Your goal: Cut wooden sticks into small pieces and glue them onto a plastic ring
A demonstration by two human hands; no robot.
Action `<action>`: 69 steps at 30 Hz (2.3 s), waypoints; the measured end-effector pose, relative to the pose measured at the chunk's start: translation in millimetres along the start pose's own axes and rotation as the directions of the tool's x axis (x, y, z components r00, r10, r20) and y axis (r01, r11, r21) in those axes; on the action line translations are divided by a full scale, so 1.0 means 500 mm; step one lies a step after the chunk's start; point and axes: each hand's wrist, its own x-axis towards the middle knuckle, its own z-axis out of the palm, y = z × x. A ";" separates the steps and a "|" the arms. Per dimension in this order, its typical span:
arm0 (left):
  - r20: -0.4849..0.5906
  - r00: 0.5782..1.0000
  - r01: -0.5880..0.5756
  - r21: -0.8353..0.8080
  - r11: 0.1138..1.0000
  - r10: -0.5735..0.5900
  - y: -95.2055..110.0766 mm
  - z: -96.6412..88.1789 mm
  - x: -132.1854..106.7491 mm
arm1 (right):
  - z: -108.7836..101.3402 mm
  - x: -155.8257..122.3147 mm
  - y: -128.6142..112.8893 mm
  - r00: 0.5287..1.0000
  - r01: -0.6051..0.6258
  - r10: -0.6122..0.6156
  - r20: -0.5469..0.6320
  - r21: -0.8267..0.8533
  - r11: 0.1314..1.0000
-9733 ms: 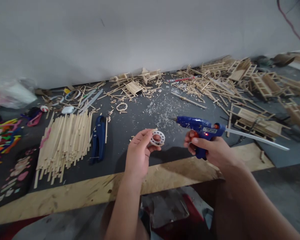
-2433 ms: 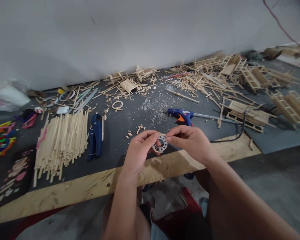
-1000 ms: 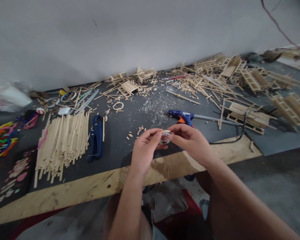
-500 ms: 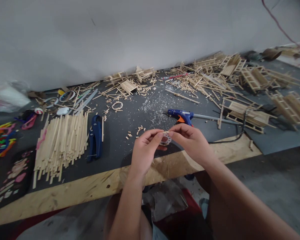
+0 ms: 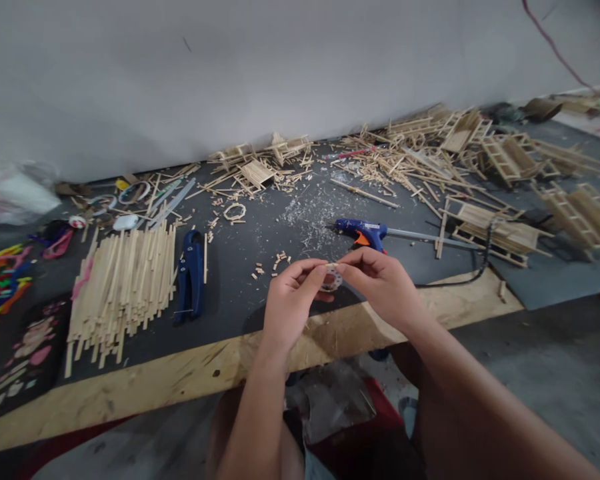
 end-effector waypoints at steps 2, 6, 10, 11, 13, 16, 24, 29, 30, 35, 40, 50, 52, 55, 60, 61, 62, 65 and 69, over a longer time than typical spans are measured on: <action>0.003 1.000 0.000 0.000 1.000 0.000 -0.001 -0.001 0.001 | 0.000 0.000 0.000 1.000 -0.002 0.002 0.000 0.002 1.000; 0.004 1.000 -0.004 -0.001 1.000 0.004 -0.002 -0.002 0.002 | 0.000 0.000 0.001 1.000 -0.011 0.011 -0.004 0.004 1.000; 0.012 1.000 0.004 -0.019 1.000 -0.004 -0.003 -0.001 0.002 | 0.001 0.001 0.002 1.000 -0.015 0.015 0.006 0.017 1.000; 0.009 1.000 0.005 -0.023 1.000 -0.004 -0.003 -0.001 0.002 | 0.001 0.001 0.002 1.000 -0.017 0.017 0.007 0.020 1.000; 0.001 1.000 0.003 -0.028 1.000 -0.003 -0.004 0.001 0.002 | 0.002 0.000 0.001 1.000 -0.020 0.020 0.004 0.021 1.000; -0.003 1.000 0.001 -0.040 0.999 -0.001 -0.005 0.002 0.002 | 0.003 -0.001 0.001 1.000 -0.025 0.026 -0.007 0.023 0.999; 0.011 1.000 0.002 -0.087 0.996 -0.001 -0.009 0.004 0.004 | 0.006 0.000 0.002 0.999 -0.045 0.046 -0.018 0.073 0.996; 0.002 1.000 0.007 -0.128 0.992 -0.007 -0.010 0.005 0.006 | 0.008 0.001 -0.001 0.998 -0.055 0.056 -0.004 0.128 0.990; 0.003 1.000 0.008 -0.134 0.991 -0.008 -0.011 0.005 0.007 | 0.008 0.001 -0.002 0.998 -0.058 0.058 0.000 0.137 0.989; 0.005 1.000 0.017 -0.144 0.989 -0.017 -0.014 0.008 0.008 | 0.010 -0.001 -0.007 0.997 -0.066 0.073 -0.036 0.162 0.985; 0.018 0.999 0.033 -0.161 0.986 -0.031 -0.014 0.013 0.007 | 0.011 0.000 -0.009 0.995 -0.071 0.078 -0.056 0.109 0.992; 0.009 0.999 0.042 -0.176 0.983 -0.041 -0.014 0.017 0.007 | 0.015 -0.004 -0.002 0.992 -0.027 0.038 -0.120 0.093 0.995; 0.007 0.999 0.041 -0.173 0.984 -0.040 -0.014 0.018 0.007 | 0.016 -0.003 -0.001 0.992 -0.022 0.033 -0.126 0.088 0.996; 0.004 0.999 0.041 -0.167 0.985 -0.041 -0.013 0.018 0.007 | 0.017 -0.003 0.000 0.991 -0.030 0.041 -0.128 0.090 0.996; -0.003 0.999 0.040 -0.178 0.983 -0.041 -0.012 0.016 0.008 | 0.017 -0.003 0.000 0.994 -0.031 0.044 -0.102 0.131 0.991; -0.003 0.999 0.038 -0.183 0.982 -0.039 -0.012 0.016 0.009 | 0.016 -0.003 0.000 0.994 -0.029 0.042 -0.098 0.130 0.991; -0.003 0.999 0.036 -0.187 0.982 -0.037 -0.012 0.016 0.009 | 0.016 -0.003 0.000 0.994 -0.027 0.039 -0.098 0.126 0.992; 0.000 1.000 0.031 -0.191 0.981 -0.031 -0.013 0.016 0.009 | 0.016 -0.003 0.001 0.994 -0.022 0.034 -0.107 0.109 0.994; -0.001 0.999 0.032 -0.185 0.982 -0.033 -0.013 0.017 0.008 | 0.016 -0.002 0.004 0.993 -0.035 0.046 -0.110 0.095 0.995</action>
